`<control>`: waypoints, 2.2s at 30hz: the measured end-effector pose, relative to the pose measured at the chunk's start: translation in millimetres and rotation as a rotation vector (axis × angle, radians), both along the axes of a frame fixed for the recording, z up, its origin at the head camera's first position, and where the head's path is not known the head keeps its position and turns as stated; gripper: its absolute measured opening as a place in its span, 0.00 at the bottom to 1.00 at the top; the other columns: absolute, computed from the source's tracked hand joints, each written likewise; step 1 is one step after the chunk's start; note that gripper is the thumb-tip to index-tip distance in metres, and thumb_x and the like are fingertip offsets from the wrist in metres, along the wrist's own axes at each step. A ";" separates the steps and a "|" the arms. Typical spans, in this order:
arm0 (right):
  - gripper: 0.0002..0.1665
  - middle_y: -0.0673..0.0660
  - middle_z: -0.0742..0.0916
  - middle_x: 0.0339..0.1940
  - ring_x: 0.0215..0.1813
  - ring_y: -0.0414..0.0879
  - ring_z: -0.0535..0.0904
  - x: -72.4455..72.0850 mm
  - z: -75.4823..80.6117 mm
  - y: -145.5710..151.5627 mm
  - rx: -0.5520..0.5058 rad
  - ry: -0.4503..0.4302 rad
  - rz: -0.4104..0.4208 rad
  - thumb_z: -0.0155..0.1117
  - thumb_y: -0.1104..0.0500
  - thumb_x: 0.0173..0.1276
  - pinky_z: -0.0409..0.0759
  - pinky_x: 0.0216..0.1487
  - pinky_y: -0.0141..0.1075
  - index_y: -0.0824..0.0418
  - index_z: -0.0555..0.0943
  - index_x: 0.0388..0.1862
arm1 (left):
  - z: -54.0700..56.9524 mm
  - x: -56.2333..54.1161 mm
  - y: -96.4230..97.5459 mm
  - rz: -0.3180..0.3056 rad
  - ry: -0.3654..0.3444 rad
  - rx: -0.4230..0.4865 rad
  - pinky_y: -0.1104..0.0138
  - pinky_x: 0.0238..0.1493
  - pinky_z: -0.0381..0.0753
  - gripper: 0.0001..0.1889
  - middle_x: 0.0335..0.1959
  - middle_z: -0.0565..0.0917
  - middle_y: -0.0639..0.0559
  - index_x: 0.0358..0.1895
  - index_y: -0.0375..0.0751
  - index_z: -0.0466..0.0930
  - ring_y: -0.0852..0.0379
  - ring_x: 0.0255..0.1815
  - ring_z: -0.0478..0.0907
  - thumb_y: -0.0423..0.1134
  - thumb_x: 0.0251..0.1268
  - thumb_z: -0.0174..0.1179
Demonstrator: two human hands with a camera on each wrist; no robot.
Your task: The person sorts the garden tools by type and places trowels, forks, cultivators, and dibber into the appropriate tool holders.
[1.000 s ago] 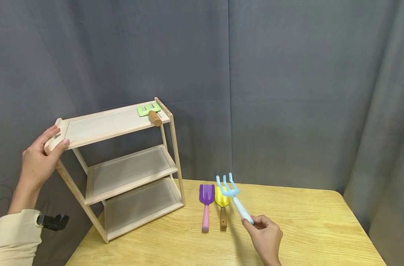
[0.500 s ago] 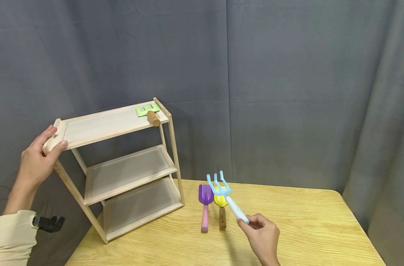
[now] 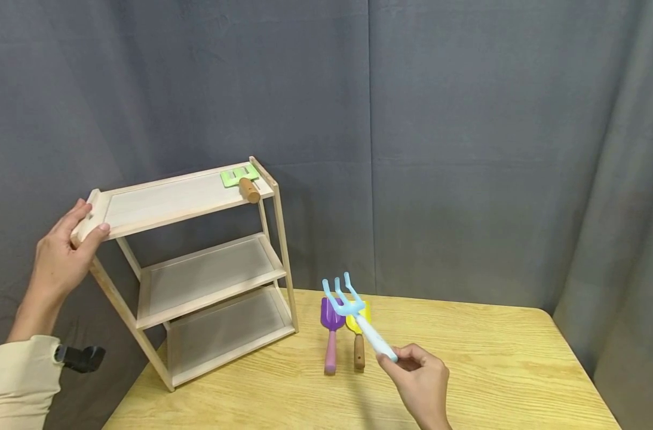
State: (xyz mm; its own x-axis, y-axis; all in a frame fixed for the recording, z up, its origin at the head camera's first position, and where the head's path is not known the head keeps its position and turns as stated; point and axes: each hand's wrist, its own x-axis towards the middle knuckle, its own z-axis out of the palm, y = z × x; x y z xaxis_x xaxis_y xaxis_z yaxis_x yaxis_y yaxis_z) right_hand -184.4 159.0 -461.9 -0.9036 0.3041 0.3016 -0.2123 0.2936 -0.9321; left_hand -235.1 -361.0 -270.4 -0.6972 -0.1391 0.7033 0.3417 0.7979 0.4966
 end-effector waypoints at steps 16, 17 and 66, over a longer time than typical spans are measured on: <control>0.12 0.57 0.89 0.32 0.29 0.42 0.85 9.0 20.3 -3.2 -0.026 -0.016 0.062 0.79 0.65 0.50 0.82 0.30 0.32 0.66 0.82 0.24 | -2.8 -3.6 0.1 -0.010 0.021 0.015 0.56 0.71 0.50 0.30 0.72 0.62 0.39 0.70 0.33 0.65 0.41 0.72 0.57 0.41 0.68 0.56; 0.12 0.57 0.89 0.32 0.29 0.43 0.85 9.6 21.5 -3.6 -0.028 -0.015 0.067 0.79 0.65 0.50 0.82 0.30 0.33 0.66 0.82 0.24 | -2.9 -3.5 0.3 -0.011 0.024 0.016 0.56 0.71 0.51 0.30 0.72 0.63 0.40 0.70 0.33 0.65 0.41 0.71 0.58 0.41 0.68 0.57; 0.08 0.57 0.86 0.25 0.21 0.46 0.82 25.8 82.0 -45.9 -0.093 0.099 0.407 0.75 0.72 0.49 0.80 0.23 0.35 0.65 0.84 0.25 | -10.8 -6.9 4.9 0.013 0.072 0.074 0.76 0.64 0.56 0.28 0.71 0.67 0.47 0.68 0.36 0.69 0.48 0.70 0.62 0.40 0.67 0.59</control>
State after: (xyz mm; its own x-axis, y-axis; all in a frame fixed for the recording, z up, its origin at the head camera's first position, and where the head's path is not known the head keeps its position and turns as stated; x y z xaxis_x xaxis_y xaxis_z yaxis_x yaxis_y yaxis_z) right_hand -158.6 113.1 -379.9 -0.9236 -0.0409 0.3811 -0.3832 0.0832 -0.9199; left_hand -242.0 -356.2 -281.2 -0.6428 -0.2016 0.7391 0.3686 0.7643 0.5291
